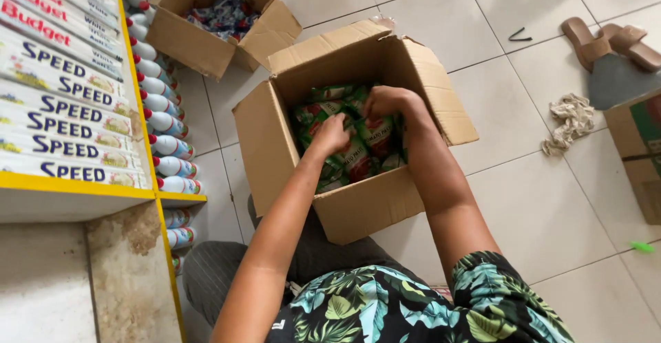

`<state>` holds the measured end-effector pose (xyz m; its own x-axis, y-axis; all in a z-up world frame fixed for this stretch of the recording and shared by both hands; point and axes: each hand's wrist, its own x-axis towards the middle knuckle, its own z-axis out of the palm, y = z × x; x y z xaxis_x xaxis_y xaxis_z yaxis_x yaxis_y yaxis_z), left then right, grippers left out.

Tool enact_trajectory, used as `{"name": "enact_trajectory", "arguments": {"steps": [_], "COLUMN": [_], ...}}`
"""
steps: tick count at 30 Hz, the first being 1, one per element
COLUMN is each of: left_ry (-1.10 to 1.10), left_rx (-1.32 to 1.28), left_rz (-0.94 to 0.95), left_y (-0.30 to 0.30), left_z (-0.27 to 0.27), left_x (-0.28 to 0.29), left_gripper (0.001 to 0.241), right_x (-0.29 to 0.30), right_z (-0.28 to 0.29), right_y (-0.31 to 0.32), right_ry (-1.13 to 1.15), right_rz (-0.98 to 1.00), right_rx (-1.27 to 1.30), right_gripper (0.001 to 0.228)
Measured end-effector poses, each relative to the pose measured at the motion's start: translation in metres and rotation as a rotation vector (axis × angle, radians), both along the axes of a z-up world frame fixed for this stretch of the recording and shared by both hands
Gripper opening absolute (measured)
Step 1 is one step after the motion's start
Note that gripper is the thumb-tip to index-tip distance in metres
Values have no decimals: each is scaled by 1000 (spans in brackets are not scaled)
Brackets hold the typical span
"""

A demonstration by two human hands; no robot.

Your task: Stocking grocery store shelves with condiment sachets and tomato paste packets from cardboard boxes on the floor.

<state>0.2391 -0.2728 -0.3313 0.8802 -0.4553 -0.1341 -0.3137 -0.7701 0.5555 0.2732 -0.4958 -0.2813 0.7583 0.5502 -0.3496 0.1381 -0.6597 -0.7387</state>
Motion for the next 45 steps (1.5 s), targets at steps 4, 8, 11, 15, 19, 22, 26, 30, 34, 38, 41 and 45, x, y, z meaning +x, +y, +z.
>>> {"name": "enact_trajectory", "arguments": {"steps": [4,8,11,15,19,22,26,30,34,38,41,45], "left_ry": [45,256,403,426,449,643,713,633,517,62,-227,-446], "left_rx": [-227,-520,-778,-929,-1093,-1006,-1070,-1007,-1054,-884,-775,-674], "left_rz": [-62,-39,16,101,149,349,311,327,435,408,443,504], "left_y": [-8,-16,-12,-6,-2,-1,3,13,30,75,136,217], "left_z": [-9,-38,-14,14,36,43,7,-7,31,97,160,266], "left_x": [4,20,14,9,5,1,13,14,-10,-47,-88,-169], "left_gripper": [48,36,29,27,28,30,30,31,22,19,17,18], "right_x": [-15,-15,-19,-29,-24,-21,-11,-12,-21,-24,-37,-55], "right_z": [22,28,39,63,51,39,12,6,36,76,120,168], "right_y": [-28,-44,-37,-32,-32,-34,-41,-41,-27,21,88,192], "right_ry": [66,109,105,151,321,396,395,377,289,28,-123,-180], "right_rz": [-96,-212,-324,-484,-481,-420,-412,-381,-339,-237,-109,55], "right_rx": [235,497,689,638,493,401,387,446,474,530,569,787], "right_gripper": [22,21,21,23,26,26,21,13,9,10,11,12]}}
